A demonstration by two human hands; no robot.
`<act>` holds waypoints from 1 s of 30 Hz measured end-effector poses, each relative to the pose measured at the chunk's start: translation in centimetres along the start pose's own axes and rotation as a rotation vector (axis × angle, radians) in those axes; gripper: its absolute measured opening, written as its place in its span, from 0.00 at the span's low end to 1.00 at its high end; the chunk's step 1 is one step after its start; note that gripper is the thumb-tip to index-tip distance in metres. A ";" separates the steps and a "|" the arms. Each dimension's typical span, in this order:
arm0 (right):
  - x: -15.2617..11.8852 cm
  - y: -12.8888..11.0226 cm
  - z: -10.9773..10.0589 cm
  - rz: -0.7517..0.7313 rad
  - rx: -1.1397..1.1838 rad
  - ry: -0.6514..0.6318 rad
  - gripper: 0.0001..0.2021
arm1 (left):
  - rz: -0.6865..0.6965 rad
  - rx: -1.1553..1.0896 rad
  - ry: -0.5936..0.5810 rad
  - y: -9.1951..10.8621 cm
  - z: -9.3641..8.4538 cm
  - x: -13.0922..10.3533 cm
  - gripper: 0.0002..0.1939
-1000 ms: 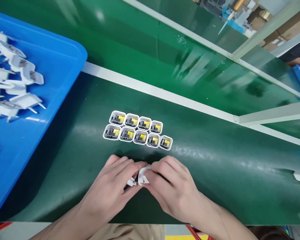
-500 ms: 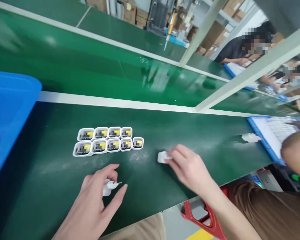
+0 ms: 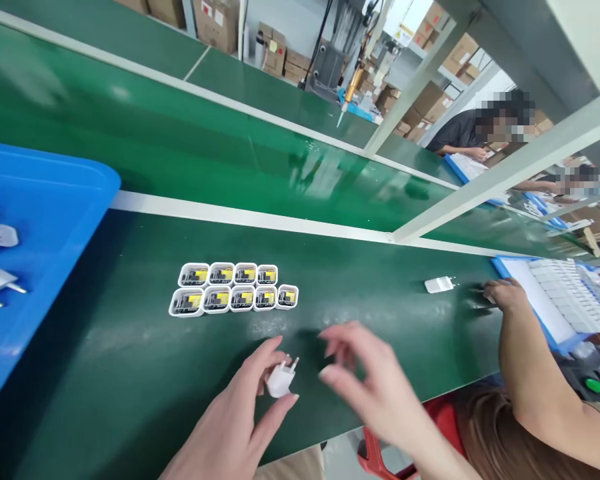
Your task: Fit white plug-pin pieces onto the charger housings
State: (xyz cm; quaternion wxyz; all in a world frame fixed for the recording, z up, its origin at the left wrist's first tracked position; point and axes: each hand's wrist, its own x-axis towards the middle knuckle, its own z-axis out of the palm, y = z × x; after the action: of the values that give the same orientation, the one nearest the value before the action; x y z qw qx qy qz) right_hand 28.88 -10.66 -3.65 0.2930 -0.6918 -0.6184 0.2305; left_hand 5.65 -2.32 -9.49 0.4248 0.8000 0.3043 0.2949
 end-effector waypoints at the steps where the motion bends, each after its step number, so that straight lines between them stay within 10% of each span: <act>1: 0.4 -1.5 1.4 -0.005 0.097 -0.130 0.14 | 0.078 0.064 0.004 0.1 0.3 0.2 0.29; 10: 6.3 -0.8 2.0 -0.068 0.624 -0.175 0.13 | 0.380 0.525 0.050 2.4 -1.6 5.7 0.24; 18: 9.6 1.7 2.0 -0.278 0.163 0.130 0.05 | 0.361 0.612 0.037 -2.4 -1.2 9.3 0.21; 30: 8.8 2.0 2.3 -0.509 -0.161 -0.013 0.06 | 0.342 0.480 0.014 -1.2 -0.8 9.0 0.17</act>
State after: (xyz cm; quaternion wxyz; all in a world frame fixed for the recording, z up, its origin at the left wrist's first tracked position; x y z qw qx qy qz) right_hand 29.84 -1.83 -6.31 0.2816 -0.5337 -0.7906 0.1037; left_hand 10.52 5.26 -8.17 0.1657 0.9152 0.2290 0.2872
